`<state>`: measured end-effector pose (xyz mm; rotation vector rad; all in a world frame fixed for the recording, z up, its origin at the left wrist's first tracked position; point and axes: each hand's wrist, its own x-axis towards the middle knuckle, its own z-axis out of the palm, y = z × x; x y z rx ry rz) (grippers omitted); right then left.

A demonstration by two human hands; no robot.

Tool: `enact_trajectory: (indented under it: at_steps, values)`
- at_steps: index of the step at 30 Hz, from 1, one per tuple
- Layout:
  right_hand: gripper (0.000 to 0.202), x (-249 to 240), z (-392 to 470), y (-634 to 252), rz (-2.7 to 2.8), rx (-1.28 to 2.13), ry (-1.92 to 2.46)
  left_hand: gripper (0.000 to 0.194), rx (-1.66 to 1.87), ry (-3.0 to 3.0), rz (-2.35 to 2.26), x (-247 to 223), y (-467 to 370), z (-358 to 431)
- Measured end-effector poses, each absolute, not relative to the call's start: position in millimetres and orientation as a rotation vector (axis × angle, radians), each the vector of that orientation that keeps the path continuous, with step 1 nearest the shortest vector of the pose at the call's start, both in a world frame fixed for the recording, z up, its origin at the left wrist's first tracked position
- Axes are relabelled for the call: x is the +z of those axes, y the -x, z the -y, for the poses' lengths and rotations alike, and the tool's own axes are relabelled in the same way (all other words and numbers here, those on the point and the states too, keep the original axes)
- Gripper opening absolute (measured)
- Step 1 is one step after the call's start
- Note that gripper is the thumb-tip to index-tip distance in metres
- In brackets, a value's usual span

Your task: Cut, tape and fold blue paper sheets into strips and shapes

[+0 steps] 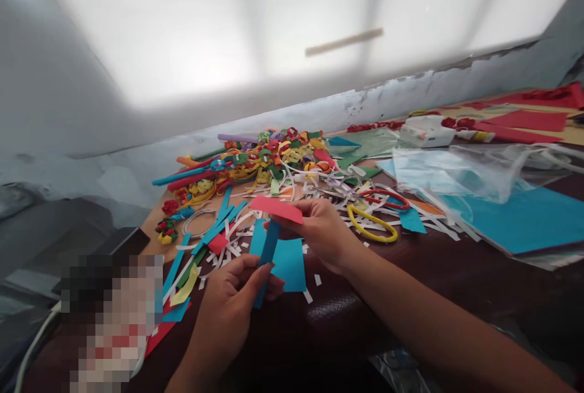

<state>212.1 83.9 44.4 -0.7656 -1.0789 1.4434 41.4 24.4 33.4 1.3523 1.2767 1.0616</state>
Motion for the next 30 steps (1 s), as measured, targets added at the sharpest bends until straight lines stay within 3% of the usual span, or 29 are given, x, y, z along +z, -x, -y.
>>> enact_trajectory:
  at_steps: [12, 15, 17, 20, 25, 30]
  values:
    - [0.052, 35.8, -106.7, -223.2, 0.811, 1.265, 0.801, 0.032, 1.019, -1.373, -1.261, 29.0, -37.7, -27.7]
    - [0.091, 32.1, -106.3, -225.1, 0.773, 1.109, 0.83, 0.033, 1.061, -1.332, -1.247, 27.4, -38.1, -28.2]
    - [0.102, 29.9, -100.9, -223.5, 0.849, 0.942, 0.84, 0.033, 1.079, -1.321, -1.242, 26.4, -37.9, -28.2]
    - [0.087, 27.7, -88.9, -217.1, 1.118, 0.854, 0.811, 0.031, 1.089, -1.317, -1.241, 26.3, -37.8, -27.4]
    - [0.045, 27.0, -80.2, -208.8, 1.233, 1.35, 0.785, 0.03, 1.074, -1.323, -1.252, 29.8, -39.8, -25.9]
    - [0.042, 26.6, -85.3, -212.5, 1.076, 1.487, 0.774, 0.03, 1.022, -1.343, -1.315, 30.2, -42.4, -25.2]
